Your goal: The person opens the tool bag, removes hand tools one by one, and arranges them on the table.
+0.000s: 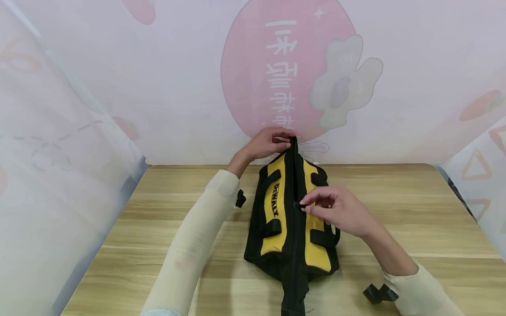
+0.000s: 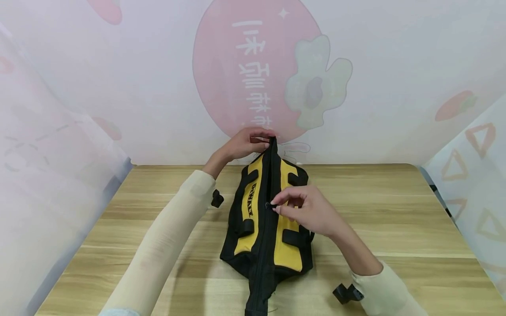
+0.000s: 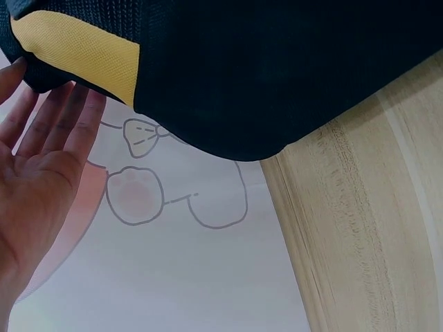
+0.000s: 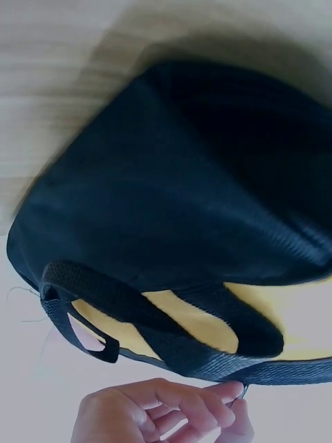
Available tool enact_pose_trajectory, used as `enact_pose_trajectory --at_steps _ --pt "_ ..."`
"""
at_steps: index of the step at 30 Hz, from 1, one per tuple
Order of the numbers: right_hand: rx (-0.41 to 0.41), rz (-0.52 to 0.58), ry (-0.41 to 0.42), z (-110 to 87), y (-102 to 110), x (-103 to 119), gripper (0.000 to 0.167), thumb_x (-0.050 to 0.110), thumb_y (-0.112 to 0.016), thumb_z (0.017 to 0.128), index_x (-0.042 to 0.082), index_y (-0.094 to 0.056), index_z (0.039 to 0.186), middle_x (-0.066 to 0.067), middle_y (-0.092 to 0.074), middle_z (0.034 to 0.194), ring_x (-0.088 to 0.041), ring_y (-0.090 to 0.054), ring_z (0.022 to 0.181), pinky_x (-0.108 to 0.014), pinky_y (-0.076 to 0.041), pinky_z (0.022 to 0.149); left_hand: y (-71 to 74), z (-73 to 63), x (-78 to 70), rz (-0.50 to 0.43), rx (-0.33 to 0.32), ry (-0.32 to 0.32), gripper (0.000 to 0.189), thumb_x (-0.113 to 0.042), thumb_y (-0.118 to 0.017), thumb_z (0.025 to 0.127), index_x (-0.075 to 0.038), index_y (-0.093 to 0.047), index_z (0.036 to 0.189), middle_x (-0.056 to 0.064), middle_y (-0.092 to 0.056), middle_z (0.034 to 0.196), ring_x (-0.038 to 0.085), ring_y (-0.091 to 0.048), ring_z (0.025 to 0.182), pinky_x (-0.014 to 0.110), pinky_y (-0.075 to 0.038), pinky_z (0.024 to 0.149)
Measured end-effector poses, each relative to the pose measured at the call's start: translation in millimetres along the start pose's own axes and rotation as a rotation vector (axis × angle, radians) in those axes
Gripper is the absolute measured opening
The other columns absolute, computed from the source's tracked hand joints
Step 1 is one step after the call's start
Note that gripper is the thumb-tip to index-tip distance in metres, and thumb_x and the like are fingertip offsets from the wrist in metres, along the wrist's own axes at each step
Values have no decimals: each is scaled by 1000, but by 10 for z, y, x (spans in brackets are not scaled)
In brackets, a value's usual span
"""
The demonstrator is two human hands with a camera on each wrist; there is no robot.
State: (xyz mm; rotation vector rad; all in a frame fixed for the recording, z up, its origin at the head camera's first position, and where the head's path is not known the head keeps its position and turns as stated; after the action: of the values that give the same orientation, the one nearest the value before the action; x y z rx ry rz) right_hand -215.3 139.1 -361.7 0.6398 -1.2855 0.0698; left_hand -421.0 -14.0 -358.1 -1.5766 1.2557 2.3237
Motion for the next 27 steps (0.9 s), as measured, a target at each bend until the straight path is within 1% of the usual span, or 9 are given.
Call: enact_pose_trajectory --at_steps 4,6,11,15,18,21,27 --pt "29 30 14 -82 -80 37 12 5 -74 99 14 -81 103 -7 -65 77 -15 -55 58 -28 -50 47 4 -4 -4 -1 5 -2 43 -15 -65 106 -11 -65 149 9 -65 151 24 -65 136 36 -60 108" --pt "49 40 21 -128 -123 65 13 5 -74 99 15 -81 103 -6 -63 74 -14 -55 58 -27 -50 48 14 -5 -8 -6 6 -2 43 -16 -65 106 -11 -65 149 9 -65 151 24 -65 136 36 -60 108" --pt "85 64 66 -246 -227 154 14 2 -74 98 14 -80 102 -3 -65 76 -10 -55 61 -25 -51 50 38 -18 -1 -23 5 5 43 -16 -66 106 -11 -65 148 8 -65 150 24 -65 135 36 -61 106" --pt "113 88 113 -337 -307 215 16 -1 -74 97 12 -80 103 -5 -73 85 -6 -58 67 -23 -53 54 45 -30 3 -21 11 9 43 -15 -66 106 -11 -64 149 9 -65 150 24 -65 136 36 -61 106" --pt "144 97 137 -394 -369 257 18 -2 -73 97 13 -81 104 -7 -78 93 -4 -60 68 -22 -54 56 60 -34 10 -24 12 15 43 -16 -66 106 -11 -64 149 9 -64 151 24 -65 136 37 -61 105" --pt "165 106 153 -438 -407 296 20 -2 -73 97 13 -81 106 -7 -78 95 -5 -58 65 -21 -53 53 74 -40 20 -35 11 23 44 -16 -66 106 -11 -64 150 9 -64 151 25 -65 136 37 -62 104" --pt "174 128 161 -505 -458 340 21 -3 -74 96 15 -80 105 -5 -78 94 -6 -53 60 -22 -49 49 80 -46 34 -39 15 31 45 -17 -65 107 -11 -62 151 9 -62 153 25 -65 137 37 -62 104"
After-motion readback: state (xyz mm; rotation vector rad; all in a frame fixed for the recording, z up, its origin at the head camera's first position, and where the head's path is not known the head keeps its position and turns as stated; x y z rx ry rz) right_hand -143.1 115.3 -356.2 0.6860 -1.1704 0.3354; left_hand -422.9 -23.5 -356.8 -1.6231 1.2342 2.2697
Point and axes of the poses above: each hand's wrist, its own z-axis towards the middle knuckle, its own y-axis out of the back of the hand, x = y × z, the point moved 8 cm from there along z, towards the middle knuckle
